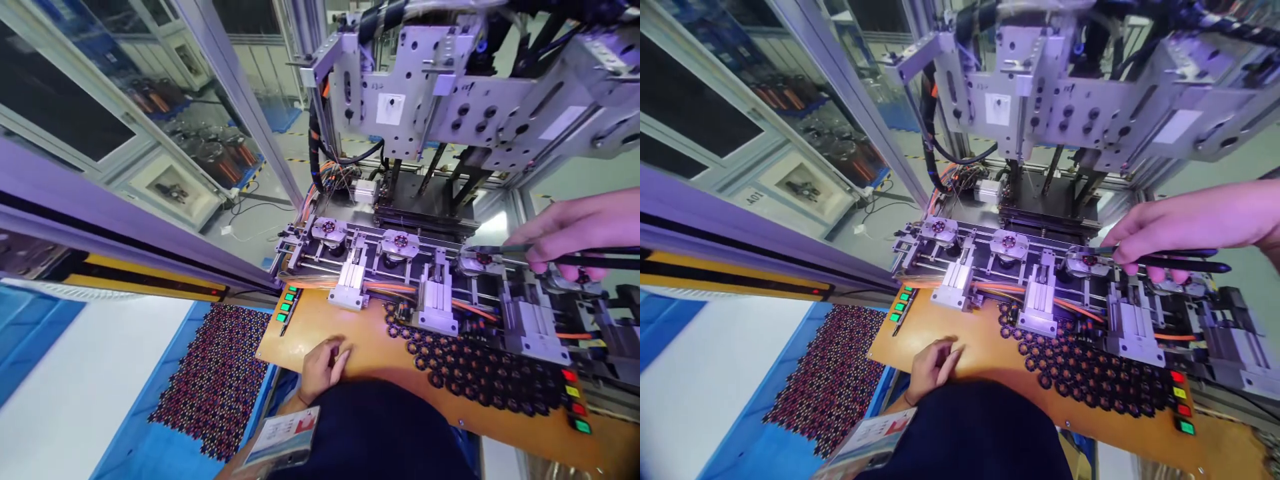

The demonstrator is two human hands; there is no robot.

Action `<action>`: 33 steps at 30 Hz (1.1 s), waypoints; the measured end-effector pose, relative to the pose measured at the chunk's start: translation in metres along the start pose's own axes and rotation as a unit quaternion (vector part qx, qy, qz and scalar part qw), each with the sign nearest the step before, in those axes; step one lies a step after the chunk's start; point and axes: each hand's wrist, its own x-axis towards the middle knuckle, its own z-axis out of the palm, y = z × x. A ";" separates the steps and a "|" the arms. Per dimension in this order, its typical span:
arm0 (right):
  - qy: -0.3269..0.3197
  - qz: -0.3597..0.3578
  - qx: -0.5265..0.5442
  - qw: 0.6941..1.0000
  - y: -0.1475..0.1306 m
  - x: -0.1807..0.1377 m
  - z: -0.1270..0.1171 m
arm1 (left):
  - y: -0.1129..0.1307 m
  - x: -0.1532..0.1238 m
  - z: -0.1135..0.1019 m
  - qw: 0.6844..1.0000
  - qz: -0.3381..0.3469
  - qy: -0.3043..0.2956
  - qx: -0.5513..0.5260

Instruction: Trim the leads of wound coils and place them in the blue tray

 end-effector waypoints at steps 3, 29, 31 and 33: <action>-0.076 0.036 0.038 0.996 -0.006 -0.009 0.012 | -0.001 0.000 -0.001 1.000 0.012 -0.005 0.008; 0.007 -0.058 0.017 0.998 0.038 -0.007 0.002 | 0.003 0.006 -0.005 0.999 0.023 -0.005 0.029; 0.023 0.000 -0.006 1.000 0.054 -0.014 -0.006 | 0.002 0.006 -0.005 0.999 0.030 -0.004 0.031; 0.030 0.069 -0.024 0.997 0.061 -0.026 -0.009 | 0.001 0.007 -0.005 0.999 0.039 -0.003 0.032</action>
